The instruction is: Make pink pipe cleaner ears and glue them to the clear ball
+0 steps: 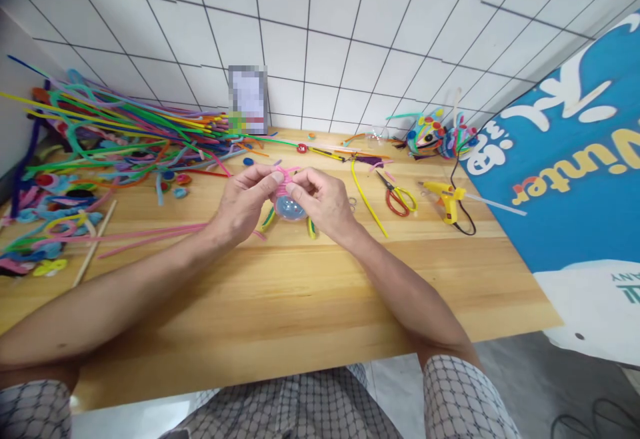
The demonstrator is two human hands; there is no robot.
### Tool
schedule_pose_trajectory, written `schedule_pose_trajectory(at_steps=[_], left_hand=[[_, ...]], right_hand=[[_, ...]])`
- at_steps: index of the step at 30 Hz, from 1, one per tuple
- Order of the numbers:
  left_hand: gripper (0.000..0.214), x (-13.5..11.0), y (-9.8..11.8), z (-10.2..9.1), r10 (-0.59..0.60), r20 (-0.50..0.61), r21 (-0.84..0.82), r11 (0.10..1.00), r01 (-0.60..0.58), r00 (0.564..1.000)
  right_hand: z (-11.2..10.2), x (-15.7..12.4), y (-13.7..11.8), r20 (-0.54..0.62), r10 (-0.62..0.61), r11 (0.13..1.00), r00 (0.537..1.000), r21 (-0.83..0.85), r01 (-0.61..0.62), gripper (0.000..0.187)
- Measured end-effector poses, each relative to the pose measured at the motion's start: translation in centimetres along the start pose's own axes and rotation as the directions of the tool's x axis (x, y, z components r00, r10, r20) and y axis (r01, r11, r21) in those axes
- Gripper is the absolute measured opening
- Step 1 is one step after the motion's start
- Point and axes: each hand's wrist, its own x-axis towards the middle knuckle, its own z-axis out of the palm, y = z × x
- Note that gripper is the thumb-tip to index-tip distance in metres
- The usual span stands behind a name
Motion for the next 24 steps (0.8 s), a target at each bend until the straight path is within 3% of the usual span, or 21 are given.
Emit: schedule_pose_trajectory(at_steps=[6, 12, 16, 24], left_hand=[[0.041, 0.09, -0.23, -0.09, 0.01, 0.014, 0.029, 1.0, -0.011, 1.0], [0.042, -0.14, 0.23, 0.25, -0.027, 0.032, 0.053, 0.998, 0.026, 0.999], [0.038, -0.2, 0.51, 0.28, -0.036, 0.027, 0.067, 0.997, 0.034, 0.999], [0.042, 0.25, 0.3, -0.01, -0.061, 0.06, 0.03, 0.998, 0.059, 0.996]], right_hand=[[-0.01, -0.1, -0.05, -0.004, -0.062, 0.996, 0.998, -0.058, 0.062, 0.022], [-0.19, 0.35, 0.27, -0.057, 0.009, 0.999, 0.998, 0.038, -0.007, 0.027], [-0.21, 0.54, 0.46, -0.017, 0.086, 0.985, 0.996, 0.154, -0.083, 0.031], [-0.37, 0.59, 0.59, -0.017, 0.124, 0.981, 0.992, 0.152, -0.12, 0.033]])
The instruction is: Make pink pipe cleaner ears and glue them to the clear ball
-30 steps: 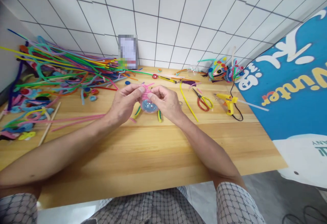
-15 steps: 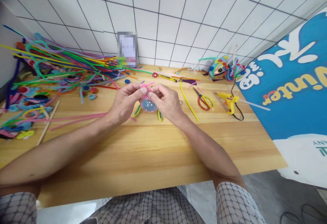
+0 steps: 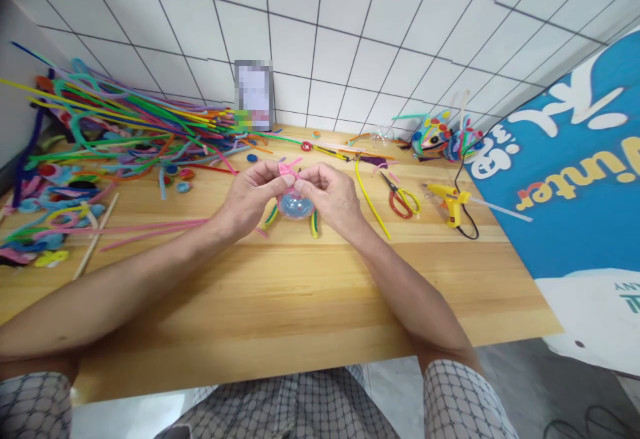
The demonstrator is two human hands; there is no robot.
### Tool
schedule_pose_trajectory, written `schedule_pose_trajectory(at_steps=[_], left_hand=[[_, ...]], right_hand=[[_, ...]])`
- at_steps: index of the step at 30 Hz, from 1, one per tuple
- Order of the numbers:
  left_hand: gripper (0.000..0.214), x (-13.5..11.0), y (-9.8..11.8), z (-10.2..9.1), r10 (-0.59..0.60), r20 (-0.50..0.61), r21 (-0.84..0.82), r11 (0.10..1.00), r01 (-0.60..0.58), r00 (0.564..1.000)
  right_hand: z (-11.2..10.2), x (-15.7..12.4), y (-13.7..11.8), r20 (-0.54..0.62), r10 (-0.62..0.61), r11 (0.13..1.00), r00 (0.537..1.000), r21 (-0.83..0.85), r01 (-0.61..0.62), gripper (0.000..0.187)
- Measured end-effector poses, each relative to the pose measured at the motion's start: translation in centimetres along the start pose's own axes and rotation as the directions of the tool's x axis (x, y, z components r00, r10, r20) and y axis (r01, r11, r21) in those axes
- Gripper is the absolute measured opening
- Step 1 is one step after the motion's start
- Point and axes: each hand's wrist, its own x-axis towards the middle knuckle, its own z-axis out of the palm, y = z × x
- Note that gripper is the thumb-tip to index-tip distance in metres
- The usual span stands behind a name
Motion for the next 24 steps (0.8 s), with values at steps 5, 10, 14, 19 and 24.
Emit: schedule_pose_trajectory(at_steps=[5, 10, 14, 19, 24], left_hand=[[0.044, -0.09, -0.49, 0.05, 0.023, -0.045, -0.055, 0.998, -0.025, 0.999], [0.04, -0.14, -0.34, -0.05, 0.008, -0.036, 0.006, 1.0, -0.008, 0.999], [0.04, -0.09, 0.04, 0.02, 0.007, -0.038, 0.031, 0.999, -0.006, 0.999], [0.037, -0.13, -0.01, 0.09, 0.035, -0.056, -0.003, 0.999, -0.036, 0.998], [0.033, -0.11, -0.48, -0.21, 0.031, -0.024, 0.015, 0.999, -0.031, 0.999]], right_hand=[[0.13, 0.01, -0.05, -0.032, -0.024, 0.999, 0.999, 0.019, 0.025, 0.025], [0.27, -0.07, -0.01, -0.025, -0.023, 1.0, 0.999, 0.01, 0.023, 0.021], [0.15, -0.11, -0.03, 0.003, -0.009, 1.0, 1.0, 0.016, 0.009, 0.019], [0.08, -0.13, -0.14, -0.031, -0.023, 1.0, 0.999, -0.007, 0.023, 0.022], [0.44, -0.16, -0.01, -0.029, -0.027, 1.0, 0.999, -0.007, 0.027, 0.028]])
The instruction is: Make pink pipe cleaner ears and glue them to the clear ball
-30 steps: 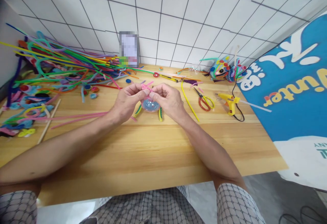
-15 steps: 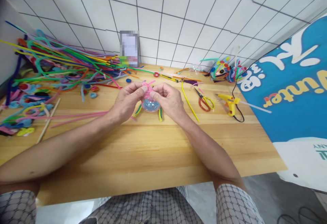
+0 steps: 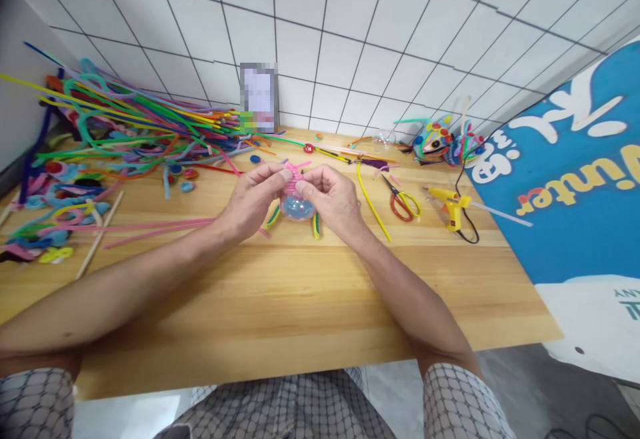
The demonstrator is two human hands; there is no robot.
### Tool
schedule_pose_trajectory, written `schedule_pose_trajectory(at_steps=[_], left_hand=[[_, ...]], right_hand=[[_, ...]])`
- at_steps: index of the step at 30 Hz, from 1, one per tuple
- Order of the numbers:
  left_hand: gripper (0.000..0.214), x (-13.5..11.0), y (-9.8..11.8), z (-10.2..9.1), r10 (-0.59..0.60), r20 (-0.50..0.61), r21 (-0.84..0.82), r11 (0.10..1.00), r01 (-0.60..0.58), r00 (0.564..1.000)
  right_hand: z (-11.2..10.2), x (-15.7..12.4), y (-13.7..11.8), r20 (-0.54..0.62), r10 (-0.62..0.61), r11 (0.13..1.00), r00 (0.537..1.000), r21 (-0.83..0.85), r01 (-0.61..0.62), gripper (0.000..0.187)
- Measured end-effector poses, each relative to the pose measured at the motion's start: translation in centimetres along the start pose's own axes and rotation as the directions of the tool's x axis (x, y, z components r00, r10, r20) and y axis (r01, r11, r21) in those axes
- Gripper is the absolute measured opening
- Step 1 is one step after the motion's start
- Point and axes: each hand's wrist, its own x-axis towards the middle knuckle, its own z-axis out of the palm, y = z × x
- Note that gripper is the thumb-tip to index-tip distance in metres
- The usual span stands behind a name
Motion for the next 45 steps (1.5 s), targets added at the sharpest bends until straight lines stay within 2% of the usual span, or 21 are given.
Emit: schedule_pose_trajectory(at_steps=[9, 15, 20, 23, 26, 30, 33, 39, 42, 45], left_hand=[[0.04, -0.2, 0.1, 0.6, -0.131, 0.016, -0.186, 0.974, 0.132, 0.991], [0.039, -0.3, 0.1, 0.6, -0.086, 0.011, -0.147, 0.985, 0.087, 0.996], [0.038, -0.1, 0.2, 0.3, -0.098, 0.019, -0.071, 0.993, 0.099, 0.995], [0.038, -0.2, 0.2, 0.3, -0.092, 0.038, -0.07, 0.993, 0.095, 0.995], [0.04, -0.2, 0.5, 0.4, -0.117, 0.054, -0.105, 0.987, 0.122, 0.992], [0.041, -0.1, 0.8, 0.5, -0.157, 0.052, -0.149, 0.975, 0.164, 0.986], [0.038, 0.1, 1.1, 0.4, -0.16, 0.043, -0.124, 0.979, 0.164, 0.986], [0.033, 0.3, 1.6, -0.3, -0.196, 0.08, 0.122, 0.975, 0.185, 0.977], [0.035, 0.5, 1.7, -0.6, -0.178, 0.118, 0.269, 0.953, 0.141, 0.977], [0.03, 0.5, 1.9, -0.8, -0.115, 0.224, 0.423, 0.906, 0.01, 0.968]], right_hand=[[1.4, -0.8, 0.5, -0.073, 0.028, 0.995, 0.997, 0.095, -0.021, 0.043], [1.8, -1.0, 0.9, -0.046, 0.053, 0.99, 0.998, 0.134, -0.047, 0.052], [0.6, -0.7, 0.9, -0.155, -0.156, 0.987, 0.976, 0.015, 0.16, 0.043], [0.0, -0.6, 1.0, -0.162, -0.239, 0.967, 0.957, -0.133, 0.219, 0.026], [-0.3, -0.6, 0.8, -0.15, -0.316, 0.925, 0.937, -0.266, 0.27, 0.017], [-0.8, -0.5, 0.2, -0.04, -0.436, 0.837, 0.899, -0.384, 0.389, 0.008], [-1.6, -0.2, -0.1, 0.071, -0.51, 0.759, 0.857, -0.431, 0.488, 0.011], [-3.3, 0.6, -0.4, 0.259, -0.613, 0.598, 0.747, -0.467, 0.652, 0.009], [-3.9, 0.8, -0.9, 0.338, -0.582, 0.6, 0.74, -0.436, 0.671, 0.006], [-4.0, 0.8, -1.8, 0.366, -0.518, 0.641, 0.773, -0.432, 0.634, 0.007]])
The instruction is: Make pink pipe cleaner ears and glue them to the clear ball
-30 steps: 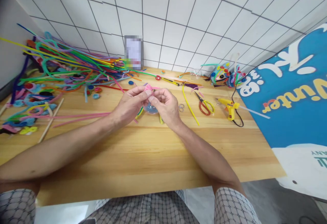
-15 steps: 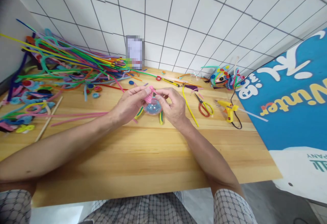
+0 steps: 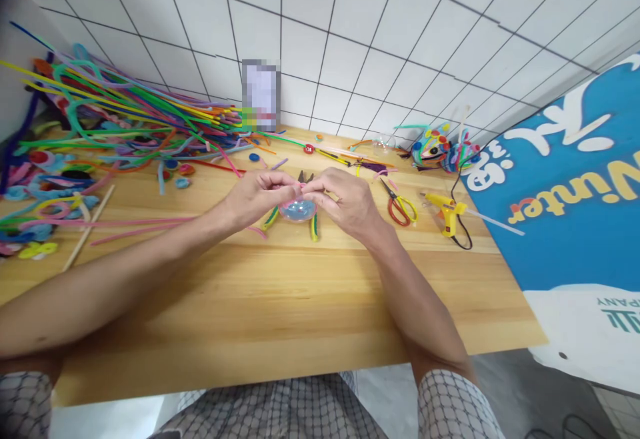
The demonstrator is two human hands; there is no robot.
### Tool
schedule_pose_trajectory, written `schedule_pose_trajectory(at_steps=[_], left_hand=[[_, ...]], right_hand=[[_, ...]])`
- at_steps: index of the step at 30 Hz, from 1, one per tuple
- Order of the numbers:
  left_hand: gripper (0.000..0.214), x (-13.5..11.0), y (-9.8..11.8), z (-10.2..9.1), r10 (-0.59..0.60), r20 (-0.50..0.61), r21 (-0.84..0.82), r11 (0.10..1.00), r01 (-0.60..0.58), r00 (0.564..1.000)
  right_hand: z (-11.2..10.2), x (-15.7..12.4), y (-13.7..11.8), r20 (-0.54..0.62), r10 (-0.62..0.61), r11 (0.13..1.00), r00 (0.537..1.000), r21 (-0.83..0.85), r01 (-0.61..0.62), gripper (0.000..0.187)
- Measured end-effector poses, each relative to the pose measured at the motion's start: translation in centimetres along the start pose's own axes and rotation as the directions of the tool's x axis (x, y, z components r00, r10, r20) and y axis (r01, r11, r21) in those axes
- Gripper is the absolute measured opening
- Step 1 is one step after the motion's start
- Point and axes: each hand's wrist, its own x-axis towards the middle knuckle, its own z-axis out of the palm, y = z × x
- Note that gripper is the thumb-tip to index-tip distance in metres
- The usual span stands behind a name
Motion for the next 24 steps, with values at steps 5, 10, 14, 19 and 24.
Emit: schedule_pose_trajectory(at_steps=[5, 10, 14, 19, 24], left_hand=[[0.022, -0.9, 1.1, 0.1, 0.094, 0.164, 0.215, 0.968, -0.128, 0.982], [0.021, -1.1, 1.3, 0.0, 0.164, 0.209, 0.318, 0.921, -0.226, 0.964], [0.022, -0.6, 0.3, 0.2, 0.192, 0.208, 0.29, 0.924, -0.248, 0.959], [0.023, -0.5, -0.6, 0.8, 0.198, 0.147, 0.143, 0.965, -0.219, 0.969], [0.021, -0.6, -0.6, 0.9, 0.277, 0.134, 0.214, 0.93, -0.3, 0.952]], right_hand=[[-0.4, 0.4, -0.7, 0.098, 0.191, 0.975, 0.977, 0.095, -0.2, 0.012], [0.1, 0.2, -0.5, 0.218, 0.465, 0.804, 0.858, 0.302, -0.513, 0.024], [0.5, 0.3, -0.2, 0.263, 0.562, 0.656, 0.784, 0.435, -0.617, 0.029], [0.7, 0.6, -0.4, 0.307, 0.615, 0.529, 0.726, 0.522, -0.669, 0.027], [1.4, 0.4, -0.1, 0.371, 0.644, 0.404, 0.669, 0.577, -0.71, 0.028]])
